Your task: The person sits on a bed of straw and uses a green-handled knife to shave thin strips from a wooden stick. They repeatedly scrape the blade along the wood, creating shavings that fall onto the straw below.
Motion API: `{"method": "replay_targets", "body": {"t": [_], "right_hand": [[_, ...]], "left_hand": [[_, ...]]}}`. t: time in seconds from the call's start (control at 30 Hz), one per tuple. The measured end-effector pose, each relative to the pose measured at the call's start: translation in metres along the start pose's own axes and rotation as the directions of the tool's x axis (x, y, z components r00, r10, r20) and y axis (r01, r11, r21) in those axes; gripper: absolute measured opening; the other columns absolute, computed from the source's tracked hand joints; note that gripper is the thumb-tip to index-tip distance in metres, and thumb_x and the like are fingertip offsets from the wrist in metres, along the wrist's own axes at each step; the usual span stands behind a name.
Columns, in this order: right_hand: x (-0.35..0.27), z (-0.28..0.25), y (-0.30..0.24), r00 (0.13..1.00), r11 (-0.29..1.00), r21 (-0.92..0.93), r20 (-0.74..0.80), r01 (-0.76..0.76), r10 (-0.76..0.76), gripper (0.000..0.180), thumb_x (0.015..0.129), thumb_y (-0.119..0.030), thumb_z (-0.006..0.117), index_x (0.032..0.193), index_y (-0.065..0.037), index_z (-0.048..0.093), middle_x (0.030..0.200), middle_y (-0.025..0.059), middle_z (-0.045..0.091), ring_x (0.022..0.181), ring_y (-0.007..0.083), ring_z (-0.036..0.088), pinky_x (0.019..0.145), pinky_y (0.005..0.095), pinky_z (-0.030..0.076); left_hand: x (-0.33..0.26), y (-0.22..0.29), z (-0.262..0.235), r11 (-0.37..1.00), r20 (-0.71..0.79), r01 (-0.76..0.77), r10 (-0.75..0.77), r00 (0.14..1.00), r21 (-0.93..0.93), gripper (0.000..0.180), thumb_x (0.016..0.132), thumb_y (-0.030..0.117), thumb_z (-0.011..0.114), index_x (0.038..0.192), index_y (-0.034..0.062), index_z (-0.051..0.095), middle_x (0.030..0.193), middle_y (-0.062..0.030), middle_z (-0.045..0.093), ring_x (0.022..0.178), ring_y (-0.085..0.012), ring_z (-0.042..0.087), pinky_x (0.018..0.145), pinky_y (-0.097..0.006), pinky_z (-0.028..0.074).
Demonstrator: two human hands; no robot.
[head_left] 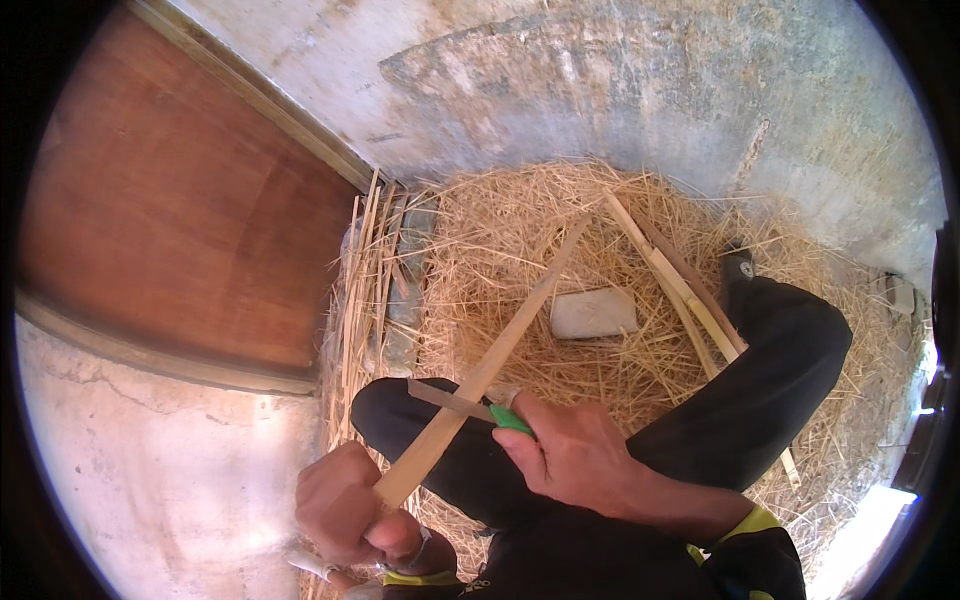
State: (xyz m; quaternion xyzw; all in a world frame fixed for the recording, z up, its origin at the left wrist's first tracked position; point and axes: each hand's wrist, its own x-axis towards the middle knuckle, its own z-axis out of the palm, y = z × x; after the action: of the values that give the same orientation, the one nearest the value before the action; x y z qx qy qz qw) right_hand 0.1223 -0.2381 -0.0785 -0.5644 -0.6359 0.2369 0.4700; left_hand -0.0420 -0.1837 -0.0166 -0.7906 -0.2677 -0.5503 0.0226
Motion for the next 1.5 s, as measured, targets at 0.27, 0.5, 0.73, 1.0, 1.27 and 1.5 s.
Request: {"method": "replay_targets", "body": {"t": [0.27,0.5,0.73,1.0,1.27,1.5], "right_hand": [[0.000,0.025,0.081,0.971,0.932,-0.289,-0.160,-0.218,0.178,0.031,0.093,-0.035,0.052,0.083,-0.006,0.051,0.057,0.0130,0.057,0.047,0.0305,0.058,0.040,0.0427,0.043],[-0.013,0.006,0.045,0.984,0.985,-0.090,-0.119,-0.146,0.135,0.030,0.093,-0.035,0.052,0.088,-0.005,0.053,0.053,0.0124,0.055,0.044,0.0315,0.056,0.040,0.0426,0.042],[0.004,0.003,0.010,1.000,1.000,0.014,-0.004,-0.028,0.028,0.029,0.092,-0.031,0.053,0.087,-0.003,0.053,0.055,0.0143,0.054,0.048,0.0344,0.056,0.044,0.0435,0.044],[0.011,0.012,0.049,0.987,0.975,-0.154,-0.054,-0.160,0.154,0.038,0.095,-0.036,0.047,0.086,0.000,0.055,0.050,0.0169,0.054,0.045,0.0369,0.056,0.041,0.0455,0.044],[0.005,0.018,0.039,0.995,0.992,-0.123,-0.096,-0.016,0.004,0.031,0.093,-0.034,0.051,0.086,-0.003,0.054,0.050,0.0138,0.054,0.044,0.0328,0.056,0.040,0.0434,0.043],[0.010,0.030,0.084,0.964,0.924,-0.279,-0.134,-0.260,0.231,0.028,0.092,-0.029,0.054,0.084,-0.002,0.053,0.055,0.0158,0.055,0.049,0.0345,0.057,0.045,0.0438,0.044]], "left_hand": [[-0.001,-0.005,0.002,0.968,-0.195,0.079,-0.033,0.980,0.237,0.043,0.095,0.041,0.044,0.081,0.0011,0.043,0.058,-0.0084,0.045,0.047,-0.0148,0.040,0.042,-0.026,0.029],[0.002,0.007,0.008,0.992,-0.170,0.124,-0.117,0.979,0.034,0.036,0.094,0.034,0.050,0.079,0.0046,0.035,0.069,-0.0013,0.026,0.050,-0.0089,0.026,0.043,-0.025,0.024],[-0.002,0.003,0.003,0.990,-0.168,0.126,-0.113,0.979,0.067,0.034,0.093,0.032,0.050,0.078,0.0051,0.035,0.069,-0.0014,0.026,0.050,-0.0092,0.026,0.044,-0.024,0.025],[-0.007,-0.002,-0.006,0.998,-0.139,0.059,-0.059,0.989,-0.006,0.037,0.092,0.031,0.050,0.073,0.0045,0.034,0.062,-0.0017,0.027,0.045,-0.0092,0.026,0.041,-0.023,0.023],[-0.002,-0.005,0.006,0.997,-0.080,0.070,-0.072,0.994,-0.033,0.033,0.088,0.029,0.049,0.068,0.0022,0.044,0.048,-0.0058,0.036,0.038,-0.0125,0.030,0.038,-0.026,0.021],[-0.011,-0.010,-0.010,0.998,-0.139,0.054,-0.056,0.989,-0.021,0.037,0.090,0.032,0.052,0.071,0.0032,0.037,0.056,0.0010,0.024,0.043,-0.0067,0.025,0.042,-0.022,0.019]]}}
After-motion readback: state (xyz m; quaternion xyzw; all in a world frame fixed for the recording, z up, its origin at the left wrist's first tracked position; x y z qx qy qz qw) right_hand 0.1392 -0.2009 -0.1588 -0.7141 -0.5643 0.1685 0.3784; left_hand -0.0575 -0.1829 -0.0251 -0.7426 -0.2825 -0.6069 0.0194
